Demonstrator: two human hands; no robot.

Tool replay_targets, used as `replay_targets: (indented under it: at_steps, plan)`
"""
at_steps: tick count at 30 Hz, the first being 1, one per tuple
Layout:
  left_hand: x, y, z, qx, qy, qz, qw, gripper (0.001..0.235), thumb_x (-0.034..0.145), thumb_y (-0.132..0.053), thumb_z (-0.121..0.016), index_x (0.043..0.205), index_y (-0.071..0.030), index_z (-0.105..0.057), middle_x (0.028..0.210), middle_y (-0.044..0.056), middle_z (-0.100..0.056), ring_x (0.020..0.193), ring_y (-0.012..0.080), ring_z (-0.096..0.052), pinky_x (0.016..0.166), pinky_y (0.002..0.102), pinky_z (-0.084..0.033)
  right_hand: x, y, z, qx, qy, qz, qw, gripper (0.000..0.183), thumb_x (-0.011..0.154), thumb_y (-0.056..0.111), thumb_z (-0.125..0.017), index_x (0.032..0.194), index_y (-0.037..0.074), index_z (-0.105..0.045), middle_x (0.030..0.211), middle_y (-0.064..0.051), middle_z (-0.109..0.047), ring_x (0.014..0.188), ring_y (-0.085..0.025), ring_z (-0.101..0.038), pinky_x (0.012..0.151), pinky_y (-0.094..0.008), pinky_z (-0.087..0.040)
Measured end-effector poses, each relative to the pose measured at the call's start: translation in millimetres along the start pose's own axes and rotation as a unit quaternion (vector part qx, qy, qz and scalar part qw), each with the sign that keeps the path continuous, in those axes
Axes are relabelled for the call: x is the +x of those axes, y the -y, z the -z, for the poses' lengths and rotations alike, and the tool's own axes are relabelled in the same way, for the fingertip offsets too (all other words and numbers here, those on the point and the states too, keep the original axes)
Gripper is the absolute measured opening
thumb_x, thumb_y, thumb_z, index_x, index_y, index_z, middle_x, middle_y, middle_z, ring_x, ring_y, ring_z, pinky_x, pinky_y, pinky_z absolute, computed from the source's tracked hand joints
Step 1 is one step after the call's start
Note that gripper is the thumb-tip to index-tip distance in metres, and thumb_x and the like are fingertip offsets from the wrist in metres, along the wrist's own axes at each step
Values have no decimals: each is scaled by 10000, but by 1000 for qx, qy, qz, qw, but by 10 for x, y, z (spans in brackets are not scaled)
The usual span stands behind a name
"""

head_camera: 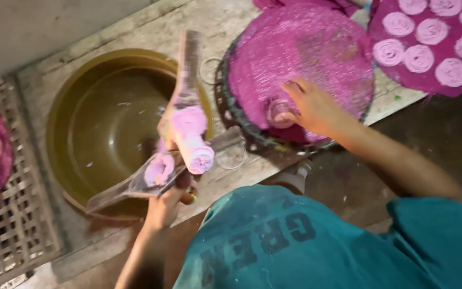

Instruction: The person scoops pink paste from a basin using a wooden tool, then uses a handheld extruder to form spiral coils on a pink tray. The person repeatedly fills the extruder and places additional coils onto the tray.

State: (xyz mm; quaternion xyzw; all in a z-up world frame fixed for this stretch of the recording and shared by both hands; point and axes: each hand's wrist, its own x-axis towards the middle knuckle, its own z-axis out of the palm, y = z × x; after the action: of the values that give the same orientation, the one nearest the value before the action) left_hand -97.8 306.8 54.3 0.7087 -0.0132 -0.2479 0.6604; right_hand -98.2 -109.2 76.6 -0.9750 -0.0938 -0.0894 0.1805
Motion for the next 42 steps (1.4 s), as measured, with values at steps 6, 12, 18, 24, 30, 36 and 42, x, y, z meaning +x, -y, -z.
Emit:
replay_targets:
  at_steps: [6,12,18,24,30,36,42]
  plan:
    - [-103,200,934,97,-137,-130,977,42,909,-54,-624,870,-55,-607,762,12,-581,655,126,-549,546,294,-450,-158,36,-858,3,12,-157,987,297,933,174,-709,1197,47,-664,1117,-242,-646,988,-451,-662,840,-525,-538]
    - [-82,145,1267,-15,-201,-156,967,97,927,17,-640,924,-58,-578,788,-11,-563,656,102,-530,567,284,-411,30,592,-211,111,-70,-110,985,99,1005,62,-700,1090,13,-688,1046,-185,-639,839,-275,-703,730,-382,-566]
    - [152,164,1360,84,-300,-326,893,432,938,-28,-782,1300,10,-548,1070,24,-642,960,97,-608,892,248,-514,894,1832,-644,268,56,40,961,162,974,4,-639,1131,6,-678,1047,-126,-641,859,-217,-669,695,-346,-580]
    - [210,286,1315,82,-291,-285,910,717,873,-66,-839,1442,33,-415,1110,49,-679,1002,125,-651,905,276,-536,1413,2276,-1860,589,428,-177,662,378,1054,199,-491,1399,59,-555,1267,-107,-694,1036,-196,-677,848,-352,-551]
    - [180,341,1237,-33,-281,-251,926,739,886,-75,-827,1487,11,-406,1219,76,-686,1086,146,-674,942,287,-553,1919,1907,-2215,34,471,-22,881,364,1146,207,-371,1329,54,-647,966,-147,-743,761,-277,-774,712,-396,-632]
    - [231,367,1234,26,-318,-238,917,755,855,-93,-857,1470,15,-432,1331,108,-643,1186,172,-656,1026,307,-528,1583,2571,-2428,303,429,85,847,280,1040,248,-518,1244,95,-634,1020,-171,-734,866,-346,-739,755,-441,-603]
    - [217,404,1279,-47,-279,-233,930,742,875,-102,-834,1488,22,-435,1418,128,-572,1269,183,-611,1088,321,-501,1398,2586,-1520,-21,423,133,896,339,985,332,-612,1233,104,-577,1057,-204,-724,959,-407,-708,803,-490,-574]
